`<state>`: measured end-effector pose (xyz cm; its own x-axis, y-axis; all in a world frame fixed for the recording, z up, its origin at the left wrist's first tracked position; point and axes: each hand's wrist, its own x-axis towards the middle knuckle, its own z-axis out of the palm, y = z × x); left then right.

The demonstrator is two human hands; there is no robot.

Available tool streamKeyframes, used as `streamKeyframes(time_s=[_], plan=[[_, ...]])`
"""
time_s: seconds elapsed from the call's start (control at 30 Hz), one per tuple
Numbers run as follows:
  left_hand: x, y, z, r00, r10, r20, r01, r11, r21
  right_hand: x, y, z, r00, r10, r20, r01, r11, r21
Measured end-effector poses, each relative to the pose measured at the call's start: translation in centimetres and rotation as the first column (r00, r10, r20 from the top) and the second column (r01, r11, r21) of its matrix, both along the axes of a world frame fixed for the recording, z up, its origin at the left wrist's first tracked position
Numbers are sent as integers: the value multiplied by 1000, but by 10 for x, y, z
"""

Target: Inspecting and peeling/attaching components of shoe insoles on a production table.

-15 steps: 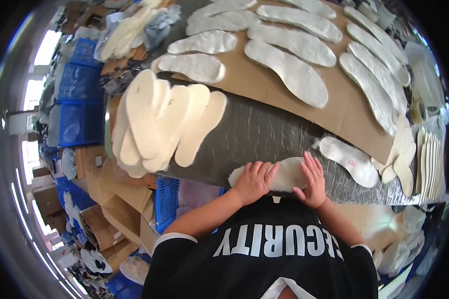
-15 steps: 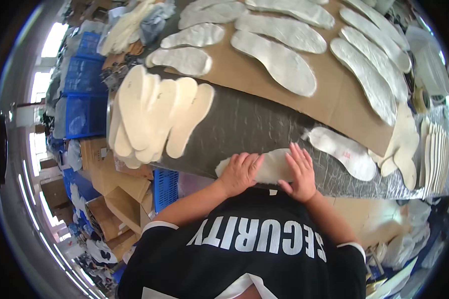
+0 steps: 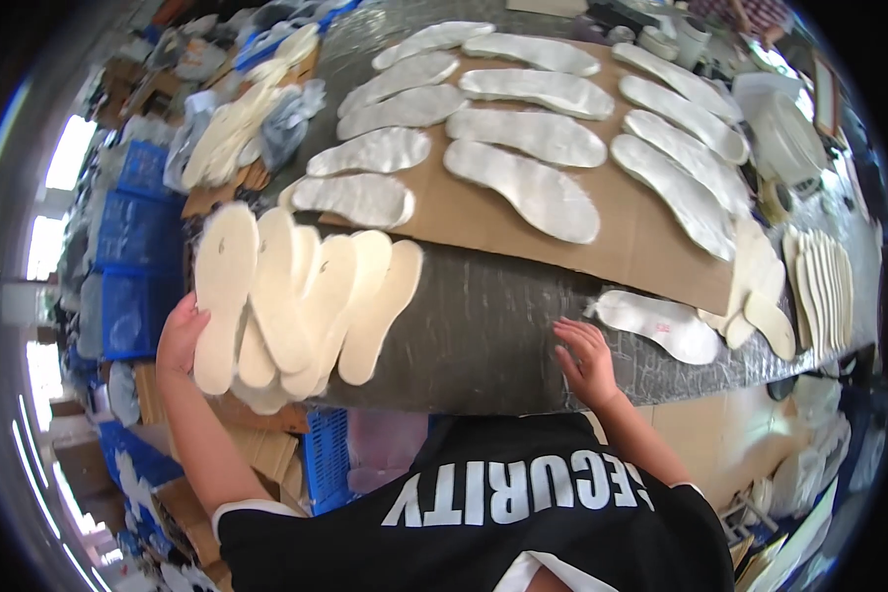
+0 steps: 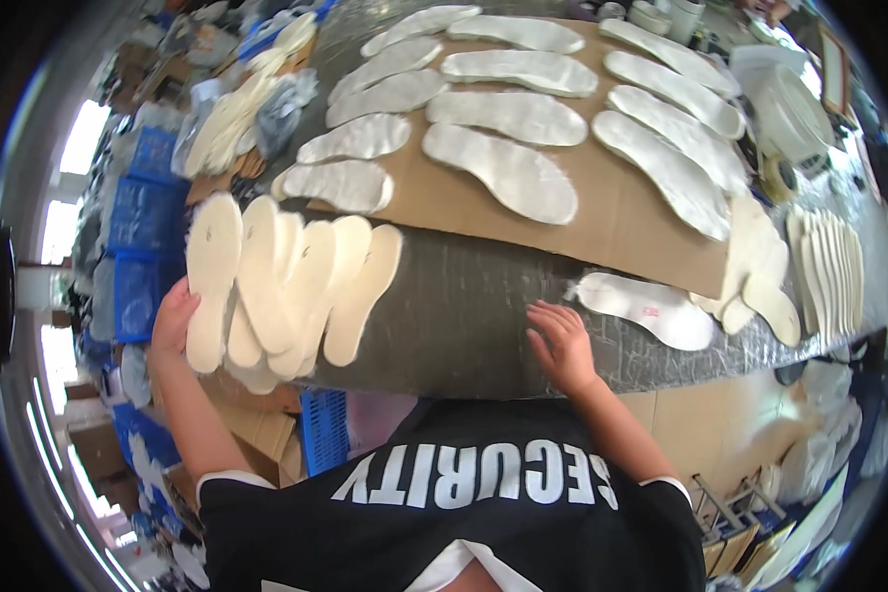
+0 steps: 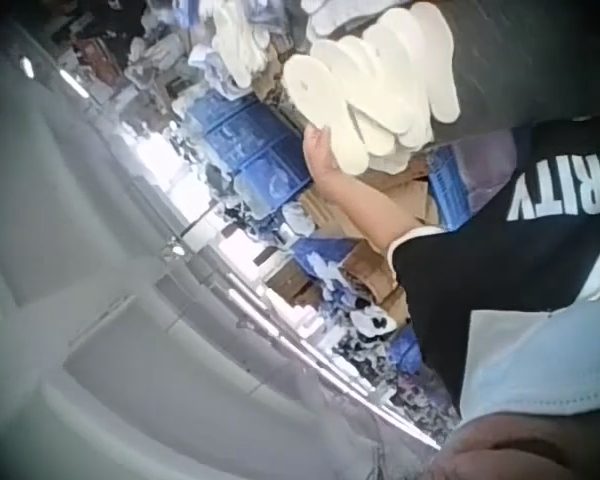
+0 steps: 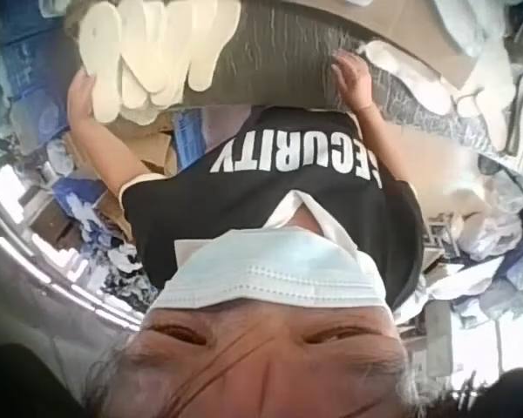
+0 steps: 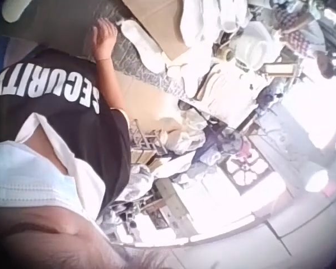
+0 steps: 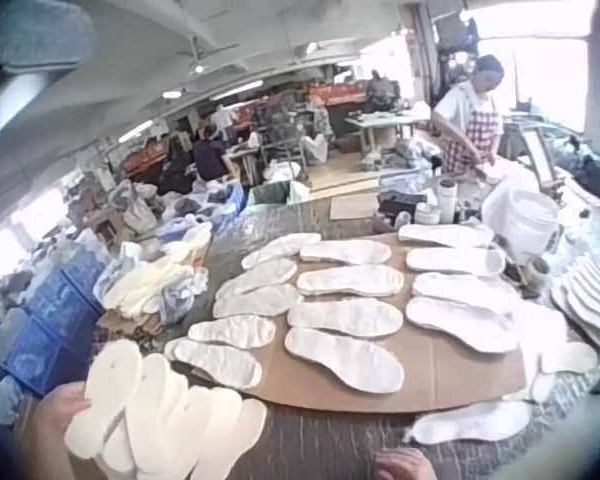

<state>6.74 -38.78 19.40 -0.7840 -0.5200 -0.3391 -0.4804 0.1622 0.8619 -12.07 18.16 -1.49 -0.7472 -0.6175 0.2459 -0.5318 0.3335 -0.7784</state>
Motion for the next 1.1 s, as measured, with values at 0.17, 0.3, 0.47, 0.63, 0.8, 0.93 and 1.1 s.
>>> streamKeyframes(time_s=[0.17, 0.3, 0.47, 0.63, 0.8, 0.93, 1.1], plan=[[-8, -45, -49, 873, 57, 484, 316, 689, -652, -73, -47, 32, 885, -348, -309, 383, 922, 60], [-63, 37, -35, 976, 109, 188, 144, 326, -934, -120, -52, 40, 816, -234, -529, 427, 861, 278], [-119, 163, -52, 929, -371, 12, 217, 517, -828, -118, -45, 43, 781, -96, -617, 358, 878, 318], [-162, 262, -100, 670, -742, -10, 390, 364, -846, -34, -7, 37, 725, 76, -684, 178, 940, 293], [-157, 317, -140, 418, -906, 72, 580, 205, -788, 45, 55, 10, 834, 267, -483, -51, 909, 414], [-155, 339, -166, 417, -906, 73, 639, 235, -732, 58, 83, -16, 930, 160, -330, -12, 913, 408], [-189, 388, -165, 495, -868, -39, 560, 353, -749, 62, 97, -9, 951, -46, -305, 45, 999, -13]])
